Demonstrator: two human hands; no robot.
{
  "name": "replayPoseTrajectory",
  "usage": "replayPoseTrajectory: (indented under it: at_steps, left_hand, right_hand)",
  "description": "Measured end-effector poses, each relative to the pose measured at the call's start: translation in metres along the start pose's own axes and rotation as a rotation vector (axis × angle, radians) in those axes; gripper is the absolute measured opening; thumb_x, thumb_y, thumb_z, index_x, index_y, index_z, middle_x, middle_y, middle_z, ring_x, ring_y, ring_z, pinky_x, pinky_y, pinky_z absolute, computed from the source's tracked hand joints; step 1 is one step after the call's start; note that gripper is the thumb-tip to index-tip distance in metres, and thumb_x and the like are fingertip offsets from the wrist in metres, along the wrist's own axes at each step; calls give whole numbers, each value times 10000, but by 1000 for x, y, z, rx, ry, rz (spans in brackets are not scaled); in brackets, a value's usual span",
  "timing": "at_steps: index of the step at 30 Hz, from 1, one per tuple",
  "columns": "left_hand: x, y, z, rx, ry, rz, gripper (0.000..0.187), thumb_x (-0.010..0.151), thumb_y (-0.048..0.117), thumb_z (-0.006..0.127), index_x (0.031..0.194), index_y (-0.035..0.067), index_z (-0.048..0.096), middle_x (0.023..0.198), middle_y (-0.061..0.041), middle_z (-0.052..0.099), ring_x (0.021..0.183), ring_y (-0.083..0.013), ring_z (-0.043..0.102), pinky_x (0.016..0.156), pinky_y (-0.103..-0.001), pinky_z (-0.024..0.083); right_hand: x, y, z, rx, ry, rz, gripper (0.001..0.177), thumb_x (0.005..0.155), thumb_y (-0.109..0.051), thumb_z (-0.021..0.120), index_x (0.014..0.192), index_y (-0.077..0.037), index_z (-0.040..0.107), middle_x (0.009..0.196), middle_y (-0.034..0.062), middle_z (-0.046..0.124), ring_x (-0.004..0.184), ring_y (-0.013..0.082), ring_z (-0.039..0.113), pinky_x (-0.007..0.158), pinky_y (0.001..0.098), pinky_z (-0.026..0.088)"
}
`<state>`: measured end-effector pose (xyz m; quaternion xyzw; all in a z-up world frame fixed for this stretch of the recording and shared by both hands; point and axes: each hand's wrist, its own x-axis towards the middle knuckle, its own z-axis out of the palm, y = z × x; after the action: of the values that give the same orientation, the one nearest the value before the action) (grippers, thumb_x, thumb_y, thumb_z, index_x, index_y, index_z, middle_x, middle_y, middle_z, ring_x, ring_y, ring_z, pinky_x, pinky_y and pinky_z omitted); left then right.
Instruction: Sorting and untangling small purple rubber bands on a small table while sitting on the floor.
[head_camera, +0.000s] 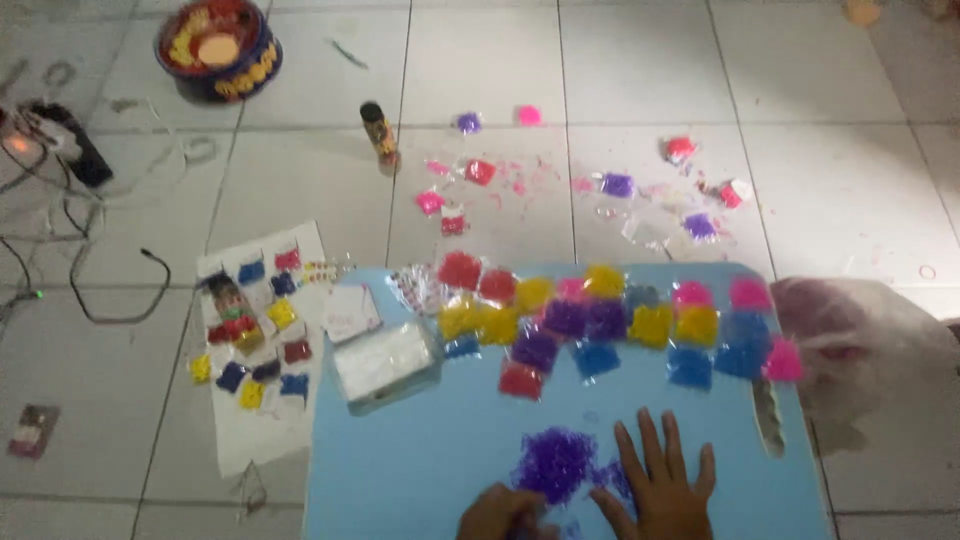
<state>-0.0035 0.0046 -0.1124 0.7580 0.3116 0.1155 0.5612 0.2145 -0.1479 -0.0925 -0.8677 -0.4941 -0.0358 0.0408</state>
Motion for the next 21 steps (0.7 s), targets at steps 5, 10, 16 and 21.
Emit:
replayPoseTrajectory:
  at_steps: [5, 10, 16, 21]
  left_hand:
    - [3, 85, -30, -31, 222, 210, 345, 734, 128, 878, 1048, 78, 746, 689, -11, 606, 577, -142, 547, 528, -275, 469]
    - [1, 98, -32, 25, 315, 349, 410, 739, 95, 861, 1114, 51, 702, 762, -25, 617, 628, -159, 556, 575, -290, 502]
    - [-1, 99, -31, 52, 237, 271, 432, 852, 261, 806, 1213, 64, 672, 858, -29, 649, 657, -137, 558, 591, -261, 477]
    - [-5, 106, -32, 121, 296, 381, 414, 858, 238, 810, 1206, 62, 671, 914, -44, 682, 711, -150, 614, 665, -259, 519]
  right_hand:
    - [11, -11, -36, 154, -91, 37, 835, 847, -658, 620, 1543, -239, 423, 1727, 107, 219, 1615, 356, 95, 1162, 740, 25]
    - [7, -11, -42, 249, -30, 18, 685, 838, -612, 673, 1441, -301, 585, 1695, 104, 309, 1590, 375, 184, 1172, 750, 35]
    - [8, -5, -45, 379, 100, -8, 348, 846, -417, 725, 1175, -325, 793, 1579, -14, 510, 1564, 278, 298, 1209, 733, 58]
    - [8, -12, -74, 574, 255, -152, 187, 890, -228, 733, 1006, -112, 820, 1193, 27, 754, 1307, 239, 574, 1163, 462, 341]
